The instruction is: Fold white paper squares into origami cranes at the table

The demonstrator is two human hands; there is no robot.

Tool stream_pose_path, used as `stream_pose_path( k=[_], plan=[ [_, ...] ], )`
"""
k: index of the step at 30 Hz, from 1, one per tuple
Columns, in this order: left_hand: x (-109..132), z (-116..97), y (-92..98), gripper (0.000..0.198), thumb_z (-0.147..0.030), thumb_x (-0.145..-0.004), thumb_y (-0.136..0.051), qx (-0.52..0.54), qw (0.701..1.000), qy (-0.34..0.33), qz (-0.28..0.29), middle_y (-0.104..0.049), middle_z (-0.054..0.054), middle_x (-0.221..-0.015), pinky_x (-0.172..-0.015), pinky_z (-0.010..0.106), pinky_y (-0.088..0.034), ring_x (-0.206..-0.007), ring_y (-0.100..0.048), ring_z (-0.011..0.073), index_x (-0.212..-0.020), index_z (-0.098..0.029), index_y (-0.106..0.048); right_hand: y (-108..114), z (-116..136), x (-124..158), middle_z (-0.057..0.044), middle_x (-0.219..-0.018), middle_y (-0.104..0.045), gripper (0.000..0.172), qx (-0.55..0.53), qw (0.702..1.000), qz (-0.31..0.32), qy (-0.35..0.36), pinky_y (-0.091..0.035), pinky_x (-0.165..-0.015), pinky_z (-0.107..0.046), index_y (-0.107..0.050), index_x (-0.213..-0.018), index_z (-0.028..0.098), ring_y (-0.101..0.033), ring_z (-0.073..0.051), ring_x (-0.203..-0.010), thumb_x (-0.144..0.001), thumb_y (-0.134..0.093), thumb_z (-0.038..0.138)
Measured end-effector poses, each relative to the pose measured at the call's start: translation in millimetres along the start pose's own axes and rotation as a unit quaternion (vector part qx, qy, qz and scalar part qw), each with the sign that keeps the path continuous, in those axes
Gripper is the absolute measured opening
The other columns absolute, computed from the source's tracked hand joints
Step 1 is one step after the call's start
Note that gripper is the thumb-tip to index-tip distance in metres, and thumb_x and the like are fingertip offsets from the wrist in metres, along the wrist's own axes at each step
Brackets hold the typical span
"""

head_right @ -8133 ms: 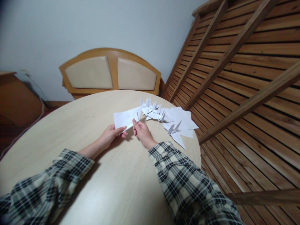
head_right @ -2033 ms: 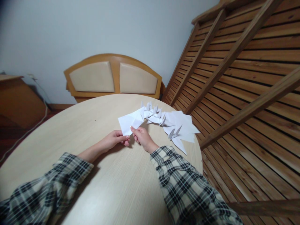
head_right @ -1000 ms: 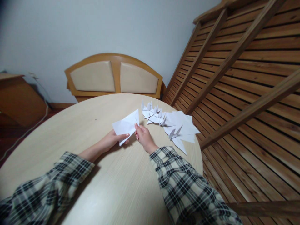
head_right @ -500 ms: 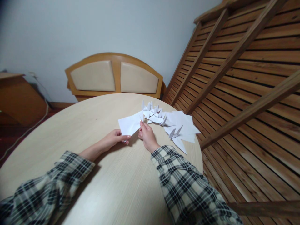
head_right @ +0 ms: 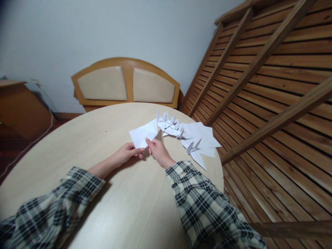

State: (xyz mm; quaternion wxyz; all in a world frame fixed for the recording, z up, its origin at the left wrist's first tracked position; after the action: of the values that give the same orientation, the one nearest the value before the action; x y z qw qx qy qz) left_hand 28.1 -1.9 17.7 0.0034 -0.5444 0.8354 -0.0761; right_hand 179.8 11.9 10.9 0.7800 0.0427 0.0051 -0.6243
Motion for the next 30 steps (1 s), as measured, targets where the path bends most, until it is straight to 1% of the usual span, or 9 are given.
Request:
stream_pose_path(
  k=[4, 9, 12, 15, 19, 24, 30],
  plan=[
    [0.9, -0.5, -0.3, 0.02, -0.031, -0.074, -0.071, -0.018, 1.0, 0.006, 0.011, -0.061, 0.002, -0.063, -0.061, 0.025, -0.043, -0.057, -0.054, 0.0104, -0.073, -0.012, -0.065, -0.1, 1.1, -0.5, 0.007, -0.043, -0.039, 0.051, -0.014, 1.0, -0.019, 0.009, -0.019, -0.037, -0.021, -0.046, -0.065, 0.02, -0.03, -0.006, -0.036, -0.079, -0.055, 0.067],
    [2.6, -1.3, 0.2, 0.02, -0.03, -0.073, -0.071, -0.024, 0.999, -0.002, 0.042, -0.062, 0.003, -0.064, -0.067, 0.027, -0.044, -0.062, -0.056, 0.0114, -0.07, -0.012, -0.063, 0.0, 0.0, -2.2, 0.009, -0.041, -0.034, 0.051, -0.068, 0.998, -0.016, -0.004, -0.015, -0.036, -0.021, -0.043, -0.066, 0.02, -0.026, -0.005, -0.035, -0.076, -0.057, 0.068],
    [2.5, -1.7, 0.0, 0.019, -0.031, -0.075, -0.069, -0.029, 0.998, -0.016, 0.049, -0.062, 0.003, -0.065, -0.066, 0.027, -0.043, -0.061, -0.054, 0.0108, -0.072, -0.012, -0.063, 1.0, 0.0, -1.7, 0.009, -0.041, -0.036, 0.05, -0.059, 0.998, -0.023, -0.006, -0.016, -0.035, -0.02, -0.043, -0.067, 0.02, -0.028, -0.006, -0.035, -0.078, -0.055, 0.068],
    [1.0, -0.1, 0.9, 0.019, -0.032, -0.076, -0.068, -0.039, 0.998, -0.03, 0.036, -0.062, 0.003, -0.066, -0.065, 0.027, -0.043, -0.06, -0.054, 0.0111, -0.073, -0.013, -0.063, 1.4, 0.7, -0.9, 0.008, -0.044, -0.04, 0.048, -0.039, 0.999, -0.015, -0.001, -0.019, -0.033, -0.02, -0.045, -0.068, 0.02, -0.031, -0.006, -0.035, -0.079, -0.055, 0.066],
    [-0.9, 3.5, 2.5, 0.022, -0.034, -0.077, -0.067, -0.047, 0.998, -0.037, 0.016, -0.062, 0.003, -0.066, -0.063, 0.027, -0.044, -0.059, -0.054, 0.0113, -0.073, -0.014, -0.06, -0.2, 2.2, -0.4, 0.008, -0.046, -0.042, 0.044, -0.013, 1.0, 0.025, 0.01, -0.021, -0.034, -0.02, -0.048, -0.071, 0.019, -0.032, -0.006, -0.036, -0.078, -0.059, 0.061],
    [-0.1, 3.6, 2.8, 0.024, -0.037, -0.079, -0.065, -0.074, 0.996, -0.041, 0.005, -0.062, 0.003, -0.064, -0.064, 0.028, -0.045, -0.06, -0.056, 0.012, -0.072, -0.015, -0.058, -0.5, 2.8, -1.6, 0.009, -0.046, -0.039, 0.042, -0.024, 0.999, 0.019, 0.028, -0.019, -0.036, -0.02, -0.048, -0.072, 0.019, -0.03, -0.005, -0.037, -0.079, -0.06, 0.059],
    [2.1, 2.0, 1.4, 0.025, -0.037, -0.08, -0.064, -0.098, 0.992, -0.06, 0.049, -0.063, 0.004, -0.068, -0.063, 0.027, -0.042, -0.062, -0.054, 0.0112, -0.074, -0.013, -0.062, 3.3, -0.9, -4.7, 0.009, -0.045, -0.04, 0.043, -0.069, 0.998, 0.007, 0.003, -0.018, -0.035, -0.019, -0.045, -0.07, 0.02, -0.03, -0.005, -0.036, -0.076, -0.062, 0.059]
  ],
)
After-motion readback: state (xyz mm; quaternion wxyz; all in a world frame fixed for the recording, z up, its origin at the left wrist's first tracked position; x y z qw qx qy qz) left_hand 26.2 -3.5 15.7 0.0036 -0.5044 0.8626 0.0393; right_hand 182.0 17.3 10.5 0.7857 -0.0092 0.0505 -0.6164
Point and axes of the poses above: each hand's wrist, its own x-axis away from the middle knuckle, its own y-axis out of the back of the hand, z = x × y, the point moved 2 cm from there along -x, towards the middle knuckle
